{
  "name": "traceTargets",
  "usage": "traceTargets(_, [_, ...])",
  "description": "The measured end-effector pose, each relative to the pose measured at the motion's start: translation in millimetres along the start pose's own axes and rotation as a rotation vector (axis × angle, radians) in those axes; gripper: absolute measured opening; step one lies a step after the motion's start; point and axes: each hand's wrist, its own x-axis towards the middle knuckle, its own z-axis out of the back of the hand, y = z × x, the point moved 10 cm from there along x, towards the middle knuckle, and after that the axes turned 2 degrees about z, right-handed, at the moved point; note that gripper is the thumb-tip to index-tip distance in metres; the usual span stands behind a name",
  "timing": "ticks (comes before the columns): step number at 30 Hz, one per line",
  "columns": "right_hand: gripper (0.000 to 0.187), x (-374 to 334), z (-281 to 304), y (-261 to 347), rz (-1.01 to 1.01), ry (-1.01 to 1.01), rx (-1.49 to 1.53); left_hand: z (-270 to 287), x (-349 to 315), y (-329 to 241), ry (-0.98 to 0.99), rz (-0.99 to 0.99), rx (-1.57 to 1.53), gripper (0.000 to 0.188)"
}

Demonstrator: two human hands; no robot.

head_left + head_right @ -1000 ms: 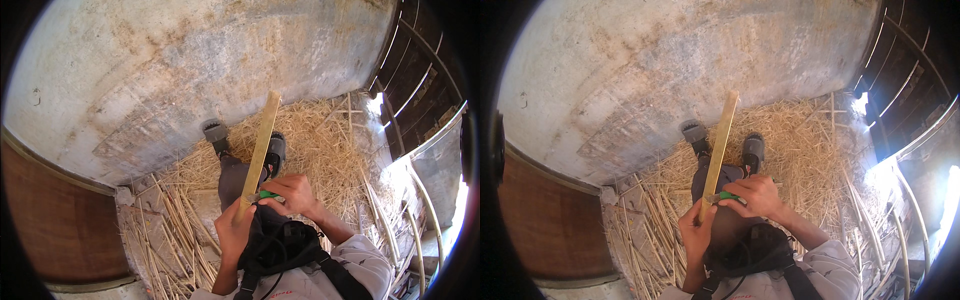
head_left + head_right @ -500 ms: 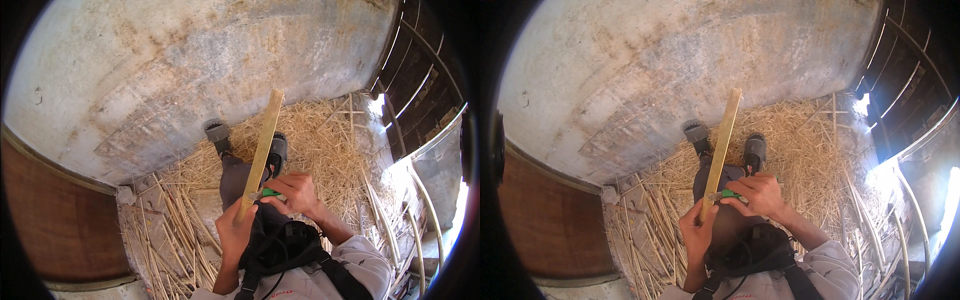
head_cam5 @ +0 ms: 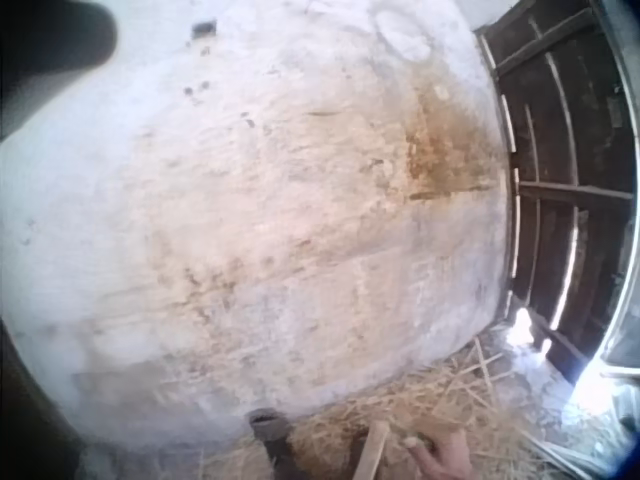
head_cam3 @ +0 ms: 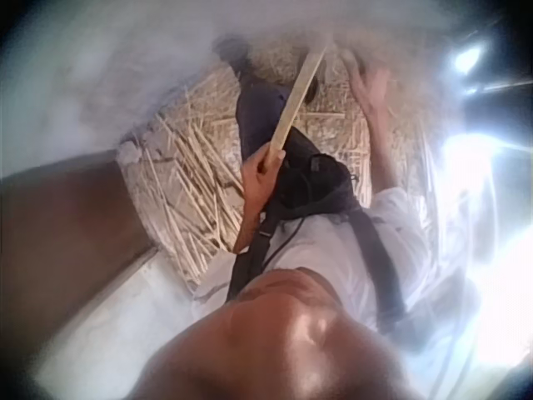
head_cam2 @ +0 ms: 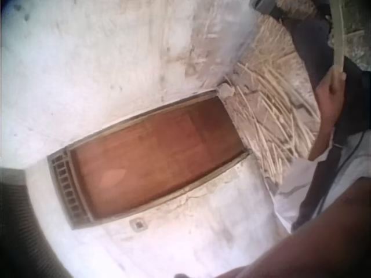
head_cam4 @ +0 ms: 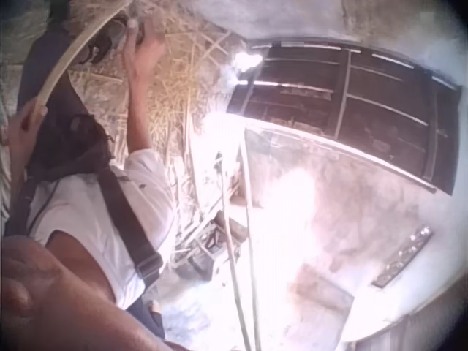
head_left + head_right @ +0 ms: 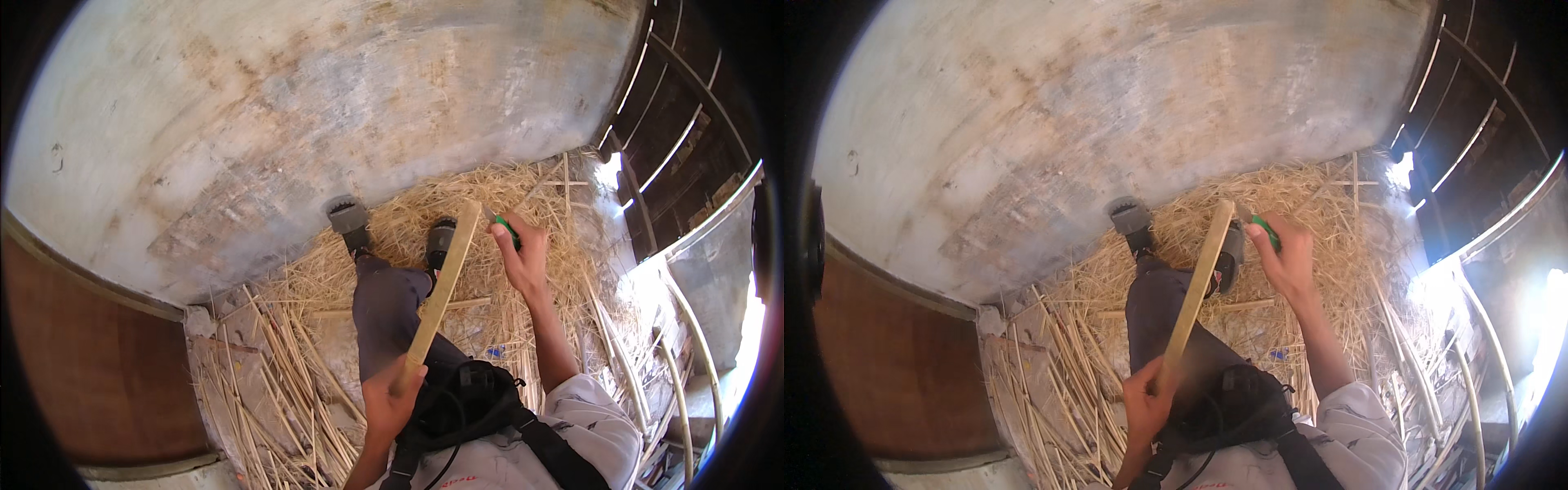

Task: The person shaves a thin wooden stick using a utility knife while sitting on a floor covered in wood shavings.

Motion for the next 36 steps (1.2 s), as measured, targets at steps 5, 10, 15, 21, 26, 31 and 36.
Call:
traceTargets(5, [0.024,-22.1,-20.7,3.2,-0.041,0.068,0.340,16.9,17.0,-8.8,-0.095,-0.030,0.009,0.032])
traceTargets(10, [0.028,-45.3,-51.4,53.6,0.223,0.275,0.210,21.4,25.6,-18.2,-0.098,-0.023,-0.022,0.033])
traceTargets(15, [0.030,-66.7,-63.3,93.8,0.483,0.350,0.168,11.0,28.7,-18.3,-0.018,0.028,-0.073,0.034])
traceTargets(21, [0.031,-69.9,-61.7,106.9,0.532,0.288,0.078,4.7,27.2,-18.1,0.014,0.073,-0.213,0.041])
traceTargets(26, [0.032,-66.8,-56.4,110.9,0.566,0.233,0.002,5.7,27.8,-18.1,0.030,0.094,-0.177,0.035])
traceTargets(31, [0.033,-65.7,-55.9,111.9,0.573,0.205,-0.016,7.7,27.3,-14.7,0.031,0.113,-0.176,0.035])
traceTargets(36, [0.031,-64.0,-54.5,112.8,0.574,0.183,-0.044,10.0,28.2,-16.9,0.017,0.088,-0.155,0.034])
